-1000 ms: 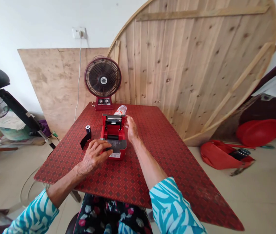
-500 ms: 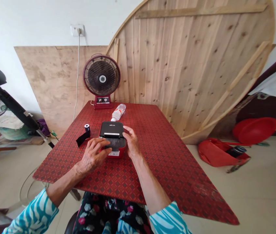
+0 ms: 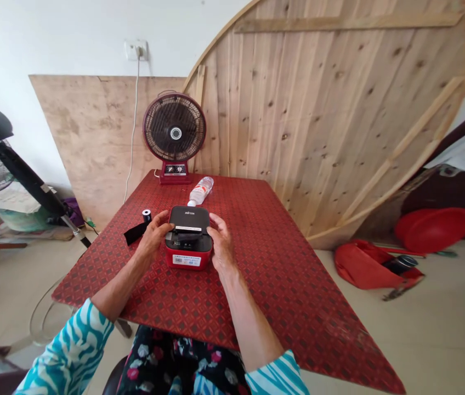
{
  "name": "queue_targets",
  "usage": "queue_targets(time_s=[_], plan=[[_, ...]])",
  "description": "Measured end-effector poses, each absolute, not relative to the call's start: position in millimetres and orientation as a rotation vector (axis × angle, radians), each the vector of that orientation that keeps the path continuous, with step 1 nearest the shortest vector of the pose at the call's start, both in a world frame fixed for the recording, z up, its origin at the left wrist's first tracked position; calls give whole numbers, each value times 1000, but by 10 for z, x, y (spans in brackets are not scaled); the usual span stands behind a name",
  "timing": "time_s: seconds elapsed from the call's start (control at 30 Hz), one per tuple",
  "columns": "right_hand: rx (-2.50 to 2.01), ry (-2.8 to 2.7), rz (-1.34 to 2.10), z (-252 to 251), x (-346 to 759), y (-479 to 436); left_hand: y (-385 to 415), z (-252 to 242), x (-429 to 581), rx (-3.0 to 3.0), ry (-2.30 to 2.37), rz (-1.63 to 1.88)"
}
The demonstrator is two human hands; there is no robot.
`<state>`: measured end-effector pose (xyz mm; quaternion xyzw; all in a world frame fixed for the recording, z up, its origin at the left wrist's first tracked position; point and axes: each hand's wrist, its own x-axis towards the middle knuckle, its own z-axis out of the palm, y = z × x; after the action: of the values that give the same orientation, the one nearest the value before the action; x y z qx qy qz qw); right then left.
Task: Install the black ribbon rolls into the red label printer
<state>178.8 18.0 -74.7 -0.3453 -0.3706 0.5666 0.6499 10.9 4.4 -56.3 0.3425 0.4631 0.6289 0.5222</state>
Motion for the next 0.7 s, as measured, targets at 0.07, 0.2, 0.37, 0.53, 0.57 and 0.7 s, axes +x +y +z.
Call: queue_targets(time_s=[0.07, 0.2, 0.37, 0.53, 0.57, 0.7], plan=[[-777, -855, 1285, -737, 1788, 173, 42, -572, 110, 794, 1062, 1483], [-807, -901, 1294, -754, 1795, 171, 24, -612, 124, 778, 1017, 1447], [-858, -900, 1202, -953, 1772, 154, -76, -692, 171, 788, 833, 1467], [-830, -814, 1159, -1153, 1709, 133, -112, -762, 122, 868, 706, 1432], [-843, -794, 1165, -1176, 1701, 136, -105, -782, 109, 886, 702, 1430], [-895, -758, 1194, -1249, 1702, 168, -76, -843, 79, 912, 690, 1433]])
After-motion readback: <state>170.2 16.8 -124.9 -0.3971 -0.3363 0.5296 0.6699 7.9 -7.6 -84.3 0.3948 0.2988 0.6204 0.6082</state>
